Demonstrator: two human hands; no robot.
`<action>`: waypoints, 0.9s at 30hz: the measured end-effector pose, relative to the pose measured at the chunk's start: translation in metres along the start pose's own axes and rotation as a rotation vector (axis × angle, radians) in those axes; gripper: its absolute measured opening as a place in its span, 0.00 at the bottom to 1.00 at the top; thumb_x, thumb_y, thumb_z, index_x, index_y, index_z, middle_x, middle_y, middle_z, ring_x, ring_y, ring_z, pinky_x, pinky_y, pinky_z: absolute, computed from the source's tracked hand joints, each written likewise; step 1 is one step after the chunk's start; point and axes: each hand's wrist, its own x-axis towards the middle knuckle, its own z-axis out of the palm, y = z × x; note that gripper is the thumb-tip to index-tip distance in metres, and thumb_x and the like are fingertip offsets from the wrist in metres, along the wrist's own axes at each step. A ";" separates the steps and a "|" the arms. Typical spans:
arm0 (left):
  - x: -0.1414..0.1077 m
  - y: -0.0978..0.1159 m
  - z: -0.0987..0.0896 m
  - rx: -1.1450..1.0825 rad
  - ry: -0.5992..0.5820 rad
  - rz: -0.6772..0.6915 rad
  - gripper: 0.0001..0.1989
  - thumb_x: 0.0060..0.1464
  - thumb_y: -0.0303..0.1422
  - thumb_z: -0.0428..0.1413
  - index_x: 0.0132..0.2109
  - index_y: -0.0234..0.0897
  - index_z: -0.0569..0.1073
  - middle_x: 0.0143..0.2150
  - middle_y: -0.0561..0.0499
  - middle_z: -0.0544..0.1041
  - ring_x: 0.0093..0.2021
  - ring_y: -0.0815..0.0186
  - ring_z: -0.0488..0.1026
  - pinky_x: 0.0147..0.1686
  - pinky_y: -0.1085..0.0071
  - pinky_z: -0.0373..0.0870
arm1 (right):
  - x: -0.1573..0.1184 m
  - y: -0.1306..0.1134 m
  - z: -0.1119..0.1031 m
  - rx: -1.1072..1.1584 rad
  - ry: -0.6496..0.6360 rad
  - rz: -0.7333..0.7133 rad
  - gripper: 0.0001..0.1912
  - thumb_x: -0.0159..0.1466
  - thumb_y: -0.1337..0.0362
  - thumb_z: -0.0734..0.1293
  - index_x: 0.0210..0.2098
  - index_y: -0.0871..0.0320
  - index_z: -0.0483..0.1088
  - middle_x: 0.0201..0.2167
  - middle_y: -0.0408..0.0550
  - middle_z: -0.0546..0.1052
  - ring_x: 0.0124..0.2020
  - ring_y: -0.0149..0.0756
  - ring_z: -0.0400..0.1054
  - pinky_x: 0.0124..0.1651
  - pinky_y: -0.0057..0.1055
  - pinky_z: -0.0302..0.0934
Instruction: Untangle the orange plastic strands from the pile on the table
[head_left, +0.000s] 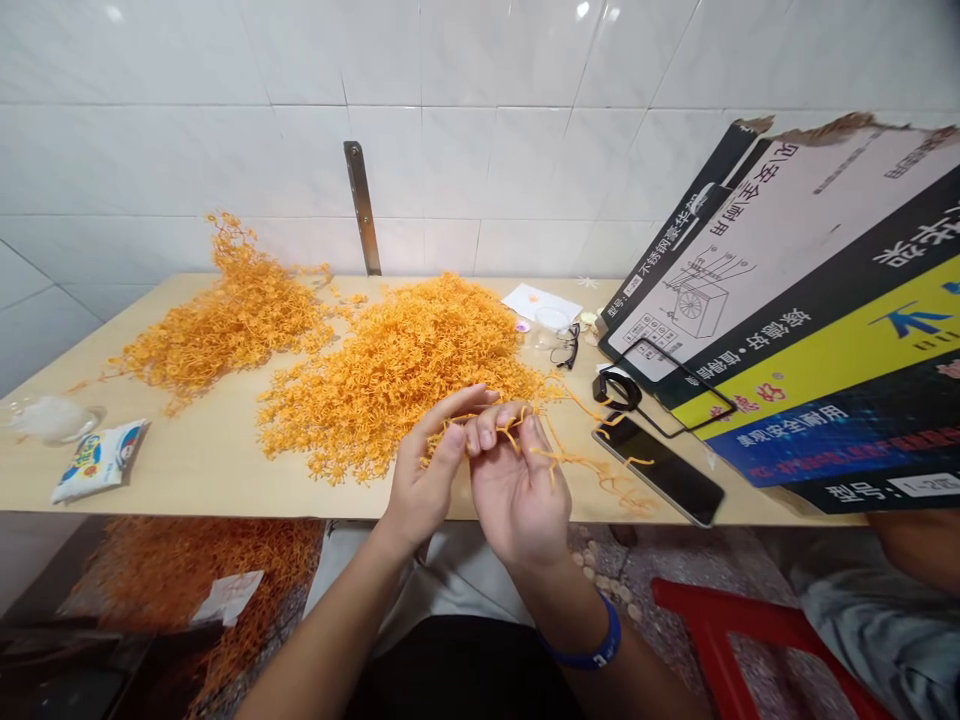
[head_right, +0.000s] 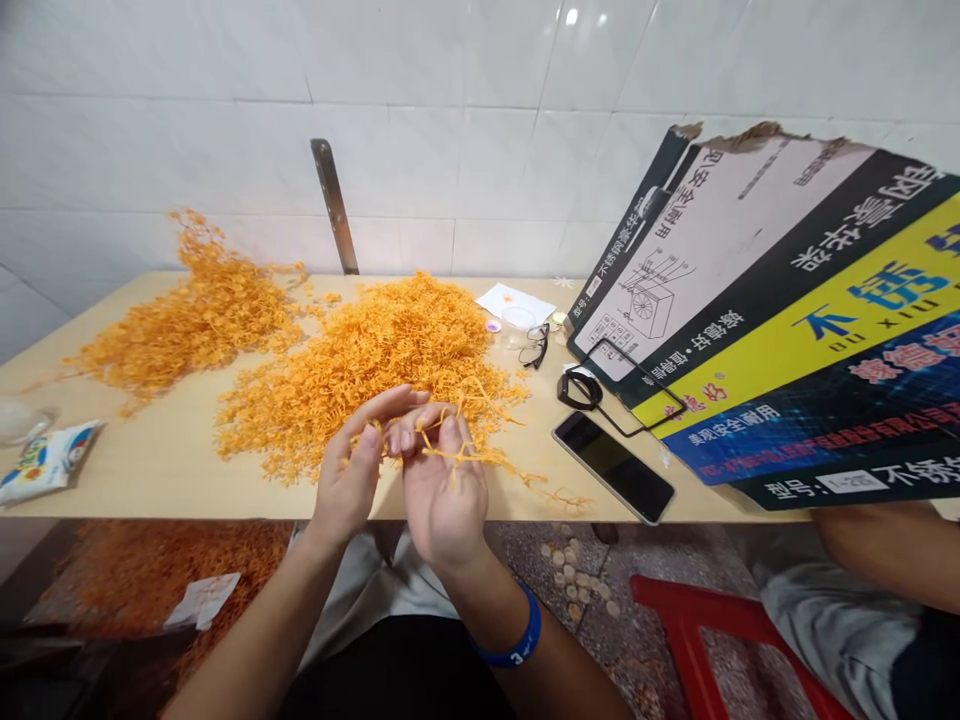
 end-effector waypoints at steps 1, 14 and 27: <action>0.001 0.001 0.000 0.019 0.010 -0.032 0.18 0.64 0.42 0.47 0.53 0.40 0.74 0.54 0.44 0.77 0.55 0.58 0.73 0.58 0.59 0.68 | 0.000 0.000 0.000 -0.012 0.002 -0.015 0.14 0.66 0.54 0.60 0.27 0.53 0.66 0.24 0.42 0.60 0.29 0.35 0.57 0.38 0.33 0.60; 0.032 -0.003 -0.049 0.221 0.649 -0.046 0.20 0.62 0.47 0.48 0.30 0.37 0.67 0.15 0.58 0.64 0.14 0.72 0.62 0.16 0.76 0.60 | -0.017 -0.024 -0.005 -0.105 0.021 -0.214 0.18 0.66 0.59 0.64 0.20 0.55 0.61 0.16 0.36 0.49 0.20 0.30 0.45 0.34 0.33 0.57; 0.092 0.008 -0.105 1.047 0.323 -0.253 0.27 0.50 0.50 0.57 0.52 0.37 0.68 0.36 0.49 0.72 0.32 0.61 0.69 0.35 0.67 0.65 | 0.011 -0.046 -0.024 0.062 0.124 -0.070 0.09 0.67 0.59 0.62 0.30 0.54 0.65 0.24 0.38 0.56 0.25 0.30 0.55 0.42 0.30 0.62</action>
